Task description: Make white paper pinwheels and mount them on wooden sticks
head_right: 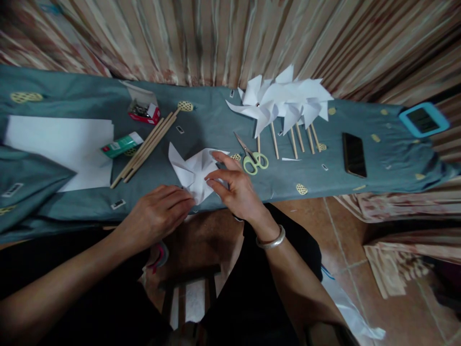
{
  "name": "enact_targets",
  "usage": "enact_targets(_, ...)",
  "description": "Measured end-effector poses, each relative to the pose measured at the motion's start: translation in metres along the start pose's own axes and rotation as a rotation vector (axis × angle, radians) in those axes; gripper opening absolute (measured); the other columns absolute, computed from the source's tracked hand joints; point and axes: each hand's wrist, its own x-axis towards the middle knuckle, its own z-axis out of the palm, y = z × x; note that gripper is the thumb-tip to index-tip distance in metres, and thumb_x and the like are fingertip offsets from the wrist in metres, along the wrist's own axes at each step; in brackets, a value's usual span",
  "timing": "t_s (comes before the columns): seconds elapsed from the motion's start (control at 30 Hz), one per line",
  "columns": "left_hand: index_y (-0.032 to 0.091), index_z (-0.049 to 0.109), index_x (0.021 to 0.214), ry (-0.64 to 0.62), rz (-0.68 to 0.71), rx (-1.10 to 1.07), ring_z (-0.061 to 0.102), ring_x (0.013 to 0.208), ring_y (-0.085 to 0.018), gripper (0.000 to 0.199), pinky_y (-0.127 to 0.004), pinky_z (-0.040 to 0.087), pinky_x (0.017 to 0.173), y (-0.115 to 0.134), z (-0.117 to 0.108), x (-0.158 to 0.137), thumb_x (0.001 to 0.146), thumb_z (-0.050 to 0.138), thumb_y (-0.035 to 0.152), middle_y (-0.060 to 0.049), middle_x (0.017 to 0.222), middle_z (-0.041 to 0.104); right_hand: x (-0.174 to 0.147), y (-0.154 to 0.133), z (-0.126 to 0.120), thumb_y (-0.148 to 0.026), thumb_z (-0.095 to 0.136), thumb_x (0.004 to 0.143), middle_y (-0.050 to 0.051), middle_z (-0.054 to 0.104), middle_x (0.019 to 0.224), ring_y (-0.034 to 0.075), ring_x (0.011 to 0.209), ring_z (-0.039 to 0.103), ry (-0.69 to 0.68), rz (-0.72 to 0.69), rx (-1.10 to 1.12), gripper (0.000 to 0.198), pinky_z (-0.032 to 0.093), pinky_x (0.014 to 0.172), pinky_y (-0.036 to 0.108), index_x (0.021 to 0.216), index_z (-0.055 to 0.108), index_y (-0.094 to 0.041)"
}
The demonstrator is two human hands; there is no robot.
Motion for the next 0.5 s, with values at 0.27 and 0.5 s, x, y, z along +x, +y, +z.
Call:
enact_targets(0.27, 0.014, 0.065, 0.090, -0.001, 0.005, 0.039, 0.062, 0.085, -0.022, 0.015, -0.035, 0.051, 0.071, 0.000, 0.002, -0.001, 0.090, 0.050, 0.014, -0.009, 0.090, 0.069, 0.006, -0.008, 0.017, -0.020, 0.058, 0.085, 0.005, 0.050, 0.141, 0.026, 0.129, 0.048, 0.075, -0.050, -0.231, 0.011, 0.042, 0.106, 0.048, 0.085, 0.069, -0.022)
enact_targets(0.5, 0.012, 0.065, 0.089, -0.001, -0.005, 0.015, 0.062, 0.085, -0.023, 0.012, -0.035, 0.051, 0.072, -0.001, 0.003, -0.002, 0.089, 0.054, 0.015, -0.009, 0.089, 0.069, 0.008, -0.006, 0.023, -0.020, 0.057, 0.087, 0.005, 0.048, 0.142, 0.027, 0.129, 0.046, 0.091, -0.074, -0.293, 0.010, 0.043, 0.104, 0.047, 0.083, 0.066, -0.021)
